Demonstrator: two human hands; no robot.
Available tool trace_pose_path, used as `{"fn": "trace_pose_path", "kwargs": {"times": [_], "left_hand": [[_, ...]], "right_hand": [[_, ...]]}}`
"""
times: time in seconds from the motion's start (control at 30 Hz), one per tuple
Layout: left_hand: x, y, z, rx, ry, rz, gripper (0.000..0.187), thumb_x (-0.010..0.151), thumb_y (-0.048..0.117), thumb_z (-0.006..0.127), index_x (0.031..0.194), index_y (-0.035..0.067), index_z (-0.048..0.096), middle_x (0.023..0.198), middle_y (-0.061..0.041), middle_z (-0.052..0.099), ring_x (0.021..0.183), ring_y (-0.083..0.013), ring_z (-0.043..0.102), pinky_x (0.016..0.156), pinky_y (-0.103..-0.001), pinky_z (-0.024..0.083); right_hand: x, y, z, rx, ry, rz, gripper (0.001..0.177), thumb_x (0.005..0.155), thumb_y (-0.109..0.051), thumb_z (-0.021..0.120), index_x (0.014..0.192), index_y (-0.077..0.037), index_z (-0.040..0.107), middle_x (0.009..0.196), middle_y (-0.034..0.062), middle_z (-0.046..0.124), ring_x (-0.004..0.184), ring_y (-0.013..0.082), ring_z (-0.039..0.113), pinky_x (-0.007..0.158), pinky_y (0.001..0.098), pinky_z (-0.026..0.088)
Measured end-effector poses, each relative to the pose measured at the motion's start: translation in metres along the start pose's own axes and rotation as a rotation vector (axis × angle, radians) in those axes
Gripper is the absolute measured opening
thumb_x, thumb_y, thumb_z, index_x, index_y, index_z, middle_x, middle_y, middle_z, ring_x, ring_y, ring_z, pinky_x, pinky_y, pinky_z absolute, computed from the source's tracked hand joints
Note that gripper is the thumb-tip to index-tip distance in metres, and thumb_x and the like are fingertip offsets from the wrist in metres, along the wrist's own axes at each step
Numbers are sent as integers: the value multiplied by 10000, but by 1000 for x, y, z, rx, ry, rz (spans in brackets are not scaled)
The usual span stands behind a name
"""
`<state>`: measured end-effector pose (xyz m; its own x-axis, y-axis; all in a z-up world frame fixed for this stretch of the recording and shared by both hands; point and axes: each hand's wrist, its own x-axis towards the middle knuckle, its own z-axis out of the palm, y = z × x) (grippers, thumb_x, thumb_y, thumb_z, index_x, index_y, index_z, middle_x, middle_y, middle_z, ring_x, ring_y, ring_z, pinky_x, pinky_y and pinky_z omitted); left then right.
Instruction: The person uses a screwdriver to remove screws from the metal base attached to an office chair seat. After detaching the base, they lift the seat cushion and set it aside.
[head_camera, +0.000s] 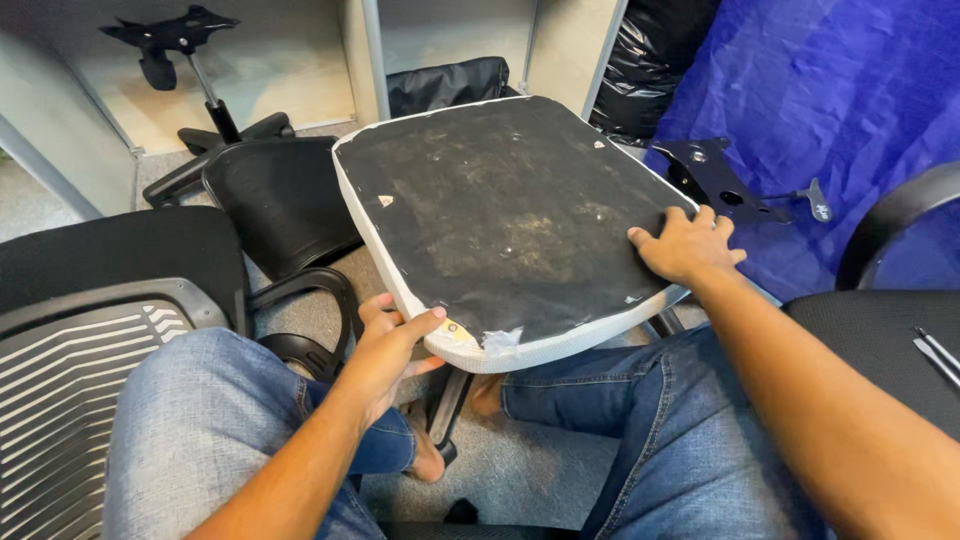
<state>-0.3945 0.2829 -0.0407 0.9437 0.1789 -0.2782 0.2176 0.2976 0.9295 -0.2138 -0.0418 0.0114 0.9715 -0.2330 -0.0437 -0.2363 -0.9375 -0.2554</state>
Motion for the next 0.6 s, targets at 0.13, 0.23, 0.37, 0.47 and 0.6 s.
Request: {"fn": "trace_pose_path", "kwargs": {"times": [0.13, 0.23, 0.37, 0.47, 0.6], "left_hand": [[-8, 9, 0, 67, 16, -100, 972, 787, 218, 773, 1496, 98, 119, 1362, -206, 532, 1262, -294, 604, 996, -526, 572], [-16, 12, -6, 50, -9, -171, 898, 769, 218, 779, 1467, 96, 226, 1343, -193, 563, 1238, -308, 615, 982, -519, 571], [-25, 4, 2, 15, -176, -242, 709, 774, 297, 794, 1368, 38, 505, 1284, -159, 650, 1188, -299, 639, 943, -487, 572], [-25, -3, 10, 107, -225, -311, 605, 772, 300, 794, 1279, 84, 542, 1242, -156, 682, 1168, -315, 683, 958, -479, 583], [-16, -5, 10, -38, -177, -318, 576, 776, 291, 785, 1260, 52, 583, 1248, -149, 662, 1180, -312, 647, 944, -522, 568]], "right_hand": [[-32, -20, 10, -45, -24, -94, 811, 882, -684, 537, 1567, -277, 382, 1652, 162, 248, 1551, 431, 90, 1125, 803, 87], [-33, -26, 11, -47, -40, -113, 828, 878, -715, 485, 1583, -308, 332, 1668, 159, 189, 1549, 429, 49, 1109, 808, 38], [-23, -12, 10, -106, 5, -163, 829, 874, -766, 409, 1585, -350, 314, 1681, 109, 184, 1556, 387, 67, 1122, 785, 42], [-13, 1, 10, -125, 8, -196, 830, 866, -774, 398, 1584, -364, 324, 1674, 79, 230, 1561, 343, 119, 1130, 760, 91], [0, 21, 7, -141, 30, -253, 792, 858, -759, 416, 1550, -378, 365, 1658, 41, 252, 1550, 295, 149, 1131, 726, 138]]}}
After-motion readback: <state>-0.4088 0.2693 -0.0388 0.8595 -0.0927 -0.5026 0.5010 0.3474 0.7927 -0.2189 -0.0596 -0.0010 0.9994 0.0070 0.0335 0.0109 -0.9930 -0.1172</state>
